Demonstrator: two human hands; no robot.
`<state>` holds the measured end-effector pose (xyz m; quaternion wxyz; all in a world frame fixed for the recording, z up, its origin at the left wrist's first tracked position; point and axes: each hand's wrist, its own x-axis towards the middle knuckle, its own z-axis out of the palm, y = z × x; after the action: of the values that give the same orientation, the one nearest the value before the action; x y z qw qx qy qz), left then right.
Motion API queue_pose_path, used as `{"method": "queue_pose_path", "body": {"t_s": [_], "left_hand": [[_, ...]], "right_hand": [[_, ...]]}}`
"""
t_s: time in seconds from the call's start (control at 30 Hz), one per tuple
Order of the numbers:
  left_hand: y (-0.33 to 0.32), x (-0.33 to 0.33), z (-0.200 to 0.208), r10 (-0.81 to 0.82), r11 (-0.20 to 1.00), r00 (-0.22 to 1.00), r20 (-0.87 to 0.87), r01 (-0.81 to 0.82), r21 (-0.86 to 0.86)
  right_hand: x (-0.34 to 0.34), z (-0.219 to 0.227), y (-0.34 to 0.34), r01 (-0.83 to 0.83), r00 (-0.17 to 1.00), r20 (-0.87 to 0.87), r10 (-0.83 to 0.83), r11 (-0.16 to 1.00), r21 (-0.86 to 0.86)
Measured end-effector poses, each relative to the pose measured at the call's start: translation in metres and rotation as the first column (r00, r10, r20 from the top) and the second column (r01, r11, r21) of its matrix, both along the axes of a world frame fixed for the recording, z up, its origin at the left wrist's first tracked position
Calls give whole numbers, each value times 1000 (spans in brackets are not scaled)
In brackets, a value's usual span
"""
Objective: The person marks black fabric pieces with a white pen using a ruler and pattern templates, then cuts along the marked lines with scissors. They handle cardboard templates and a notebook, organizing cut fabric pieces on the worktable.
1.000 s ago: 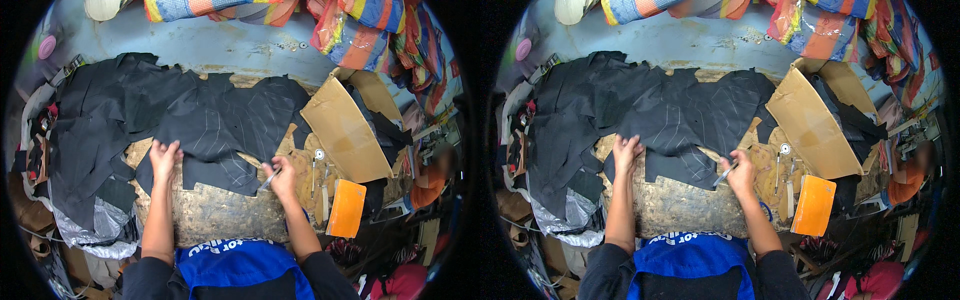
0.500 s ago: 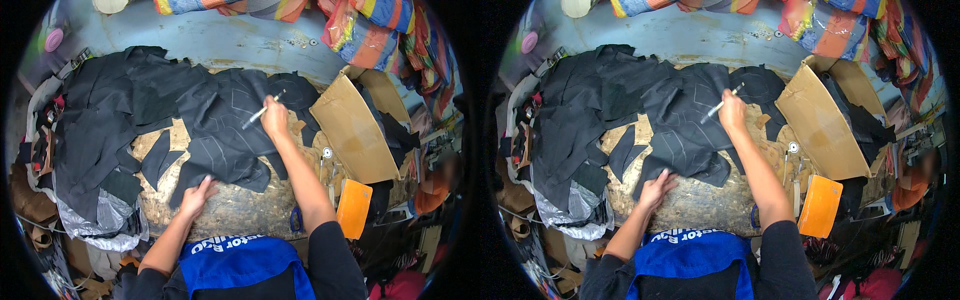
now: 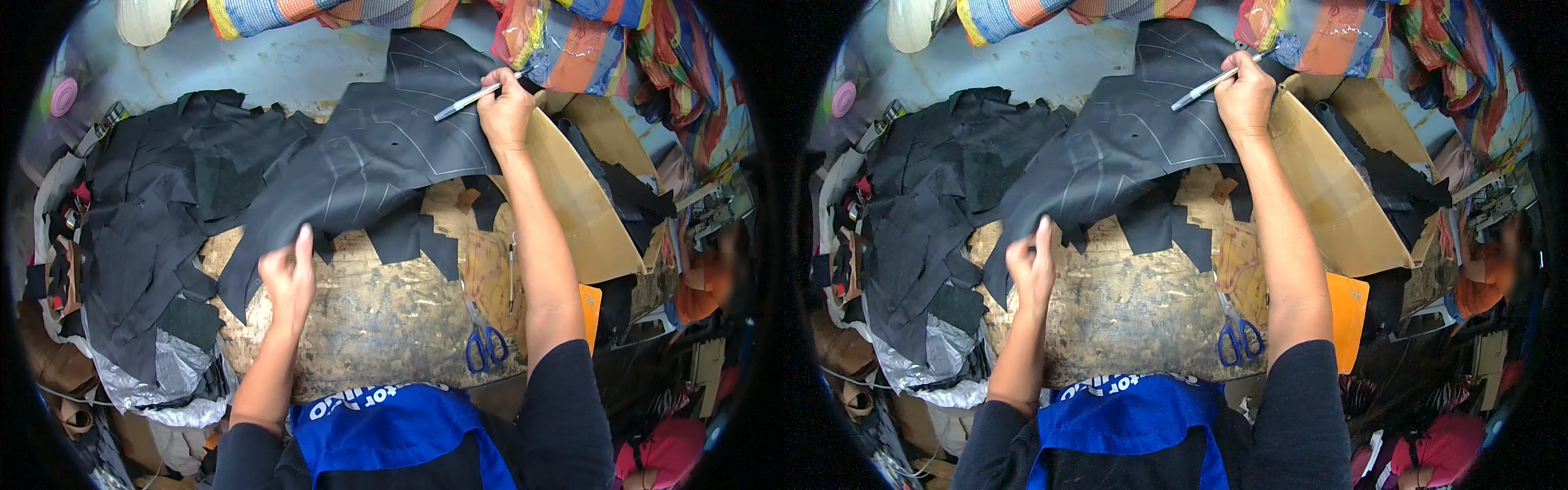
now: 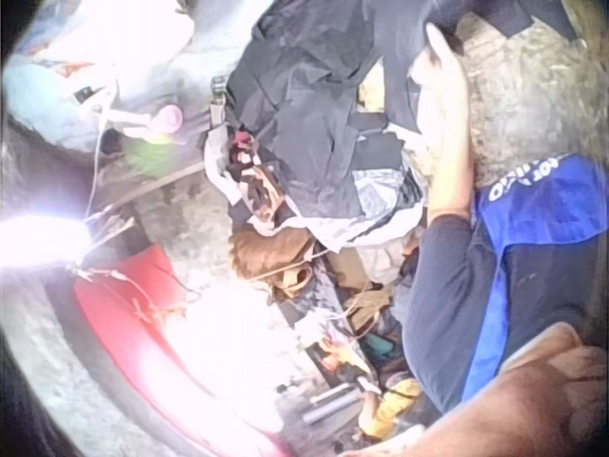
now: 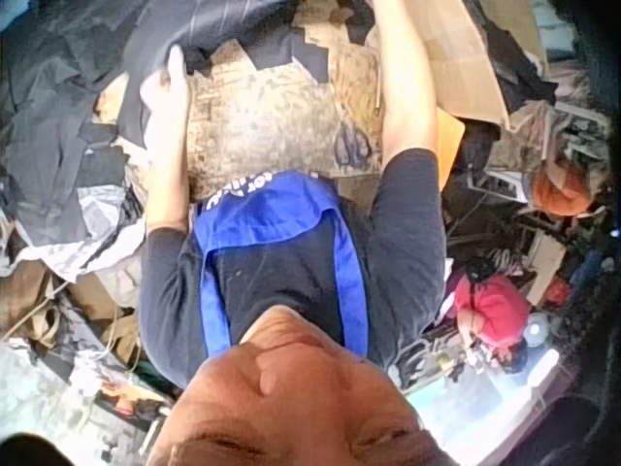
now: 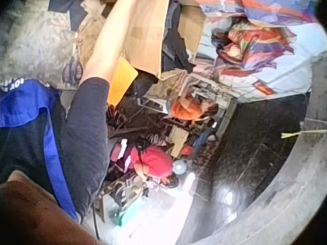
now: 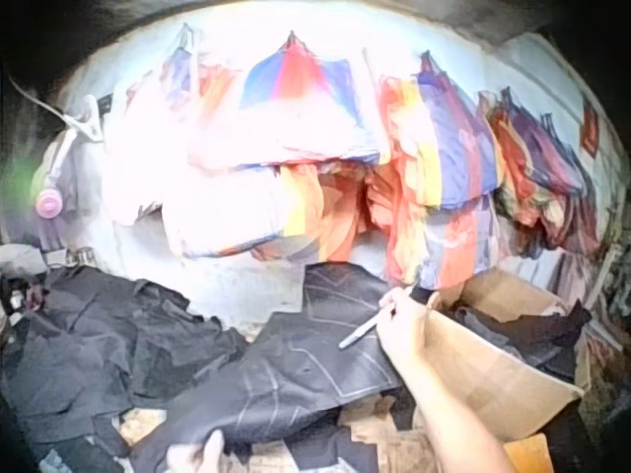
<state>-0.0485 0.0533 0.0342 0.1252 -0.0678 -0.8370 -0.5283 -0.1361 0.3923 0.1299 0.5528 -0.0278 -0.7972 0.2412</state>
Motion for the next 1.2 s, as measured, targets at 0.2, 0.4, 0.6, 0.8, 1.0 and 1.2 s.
{"method": "queue_pose_path", "body": {"t_s": [0.2,0.4,0.6,0.8,1.0,1.2], "left_hand": [[-37,128,8,-636,709,534,557,689,149],[-79,125,-21,-53,954,958,281,132,-270],[-95,108,-53,123,783,959,256,65,-618],[-119,96,-66,-68,995,871,487,96,-32],[-147,104,-71,-30,991,786,618,-56,119],[-137,117,-70,112,987,870,480,-154,48]], "right_hand": [[30,-90,11,-58,683,729,33,998,10],[77,-176,5,110,654,730,-201,979,171],[91,-198,18,3,719,667,-196,960,278],[114,-146,-5,50,862,507,-3,996,-78],[152,-140,-131,-527,590,401,701,710,-467],[177,-171,-246,-816,325,324,888,437,-379]]}}
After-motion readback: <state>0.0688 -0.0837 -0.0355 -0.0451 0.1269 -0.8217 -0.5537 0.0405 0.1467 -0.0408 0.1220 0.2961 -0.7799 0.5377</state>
